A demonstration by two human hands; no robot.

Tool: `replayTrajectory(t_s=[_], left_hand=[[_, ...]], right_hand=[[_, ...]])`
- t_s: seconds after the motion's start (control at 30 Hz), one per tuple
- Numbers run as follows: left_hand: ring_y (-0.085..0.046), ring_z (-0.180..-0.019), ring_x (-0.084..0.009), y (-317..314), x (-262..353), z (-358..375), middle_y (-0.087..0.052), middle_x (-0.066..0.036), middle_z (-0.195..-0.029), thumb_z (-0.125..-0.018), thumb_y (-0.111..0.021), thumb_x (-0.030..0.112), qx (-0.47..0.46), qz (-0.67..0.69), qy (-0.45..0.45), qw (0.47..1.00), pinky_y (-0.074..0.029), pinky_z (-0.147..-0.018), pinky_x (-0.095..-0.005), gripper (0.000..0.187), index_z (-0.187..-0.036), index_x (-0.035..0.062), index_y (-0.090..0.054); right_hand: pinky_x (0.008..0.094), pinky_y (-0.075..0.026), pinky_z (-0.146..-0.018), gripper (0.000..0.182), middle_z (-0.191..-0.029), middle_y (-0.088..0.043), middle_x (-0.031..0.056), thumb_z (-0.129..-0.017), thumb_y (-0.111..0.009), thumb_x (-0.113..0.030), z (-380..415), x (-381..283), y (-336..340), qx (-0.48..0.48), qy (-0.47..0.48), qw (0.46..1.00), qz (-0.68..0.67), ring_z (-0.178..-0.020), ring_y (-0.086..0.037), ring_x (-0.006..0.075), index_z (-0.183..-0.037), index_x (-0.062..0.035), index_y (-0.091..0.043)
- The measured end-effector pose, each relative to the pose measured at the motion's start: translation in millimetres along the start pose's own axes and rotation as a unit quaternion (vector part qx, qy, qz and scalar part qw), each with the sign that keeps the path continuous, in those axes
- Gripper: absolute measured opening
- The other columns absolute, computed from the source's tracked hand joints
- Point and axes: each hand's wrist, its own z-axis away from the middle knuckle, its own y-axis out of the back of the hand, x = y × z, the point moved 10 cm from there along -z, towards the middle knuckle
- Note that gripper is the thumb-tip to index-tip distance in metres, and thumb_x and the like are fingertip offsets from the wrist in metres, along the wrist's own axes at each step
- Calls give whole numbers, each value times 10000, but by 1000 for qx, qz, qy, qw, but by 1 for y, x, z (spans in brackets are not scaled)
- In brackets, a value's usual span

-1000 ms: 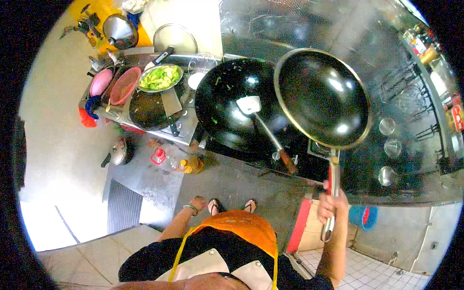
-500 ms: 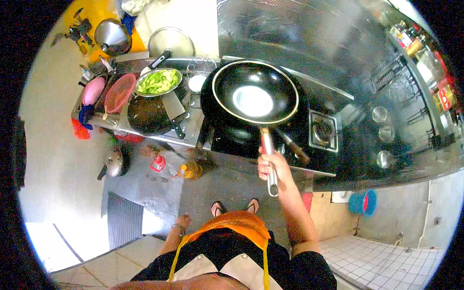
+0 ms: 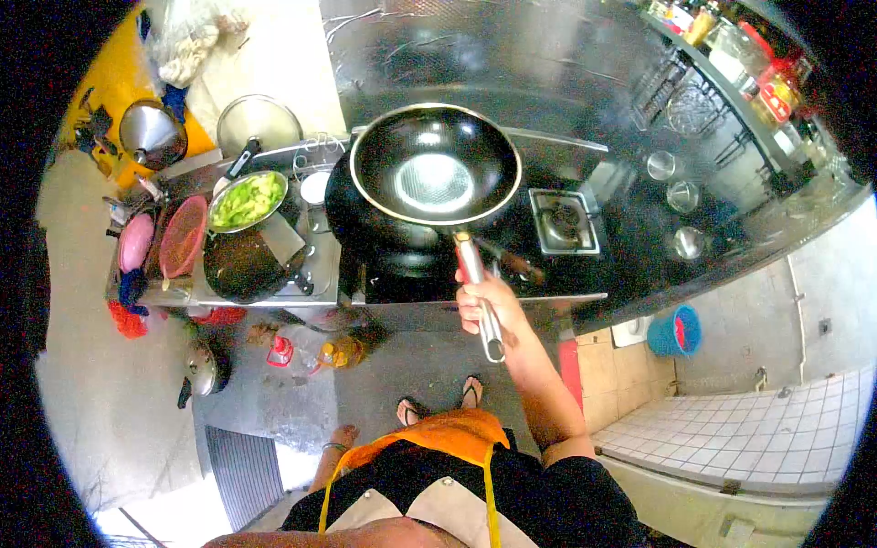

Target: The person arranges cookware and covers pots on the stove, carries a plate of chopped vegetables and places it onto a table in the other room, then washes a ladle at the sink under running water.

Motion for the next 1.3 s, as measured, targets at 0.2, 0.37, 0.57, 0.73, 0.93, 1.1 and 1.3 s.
replayTrajectory(t_s=[0.2,0.37,0.57,0.73,0.93,1.1,1.3], left_hand=[[-515,-1056,-307,5,0,-15,-546,-133,-1164,-892,-394,361,45,56,-36,997,-404,-912,-404,390,-1103,85,-572],[-526,-1043,-324,-6,-4,-34,-549,-141,-1164,-857,-444,407,42,-46,-56,996,-408,-913,-392,436,-1122,81,-564],[-523,-1063,-321,-14,-9,-24,-551,-174,-1145,-819,-506,420,75,36,6,997,-412,-906,-408,455,-1111,77,-570],[-533,-1053,-317,-5,-18,19,-567,-150,-1134,-841,-490,362,84,183,50,978,-423,-900,-400,403,-1130,87,-554],[-494,-1105,-301,-3,-2,99,-510,-136,-1219,-882,-416,292,-51,28,95,994,-401,-938,-370,359,-1145,80,-536],[-456,-1152,-285,-36,-20,102,-486,-146,-1247,-878,-395,341,-45,52,95,993,-378,-957,-365,405,-1122,57,-550],[-495,-1097,-296,-46,-63,78,-521,-152,-1180,-859,-417,379,38,190,157,968,-404,-914,-378,425,-1107,68,-567]], right_hand=[[307,-436,-353,280,-578,-390,-8,-784,-593,-128,37,-48,-14,16,82,997,8,-418,-416,104,-1031,-102,-465],[301,-417,-348,310,-590,-395,3,-774,-585,-140,38,-38,-7,105,100,984,99,-414,-419,106,-1040,-82,-436],[321,-444,-411,295,-638,-440,9,-772,-597,-128,-7,11,-7,55,53,997,17,-504,-469,126,-1020,-89,-441],[324,-448,-435,231,-648,-450,-1,-798,-574,-148,-49,47,3,44,23,999,-23,-507,-472,126,-993,-131,-451],[325,-464,-467,189,-656,-466,10,-820,-555,-173,-89,73,-12,51,68,996,-40,-522,-495,138,-956,-129,-431],[333,-500,-555,417,-809,-608,111,-885,-446,-458,-99,91,-11,89,-55,946,305,-631,-610,216,-978,-55,-503],[391,-440,-789,362,-874,-620,186,-888,-428,-313,33,-119,-53,284,247,362,853,-845,-581,353,-840,-25,-641]])
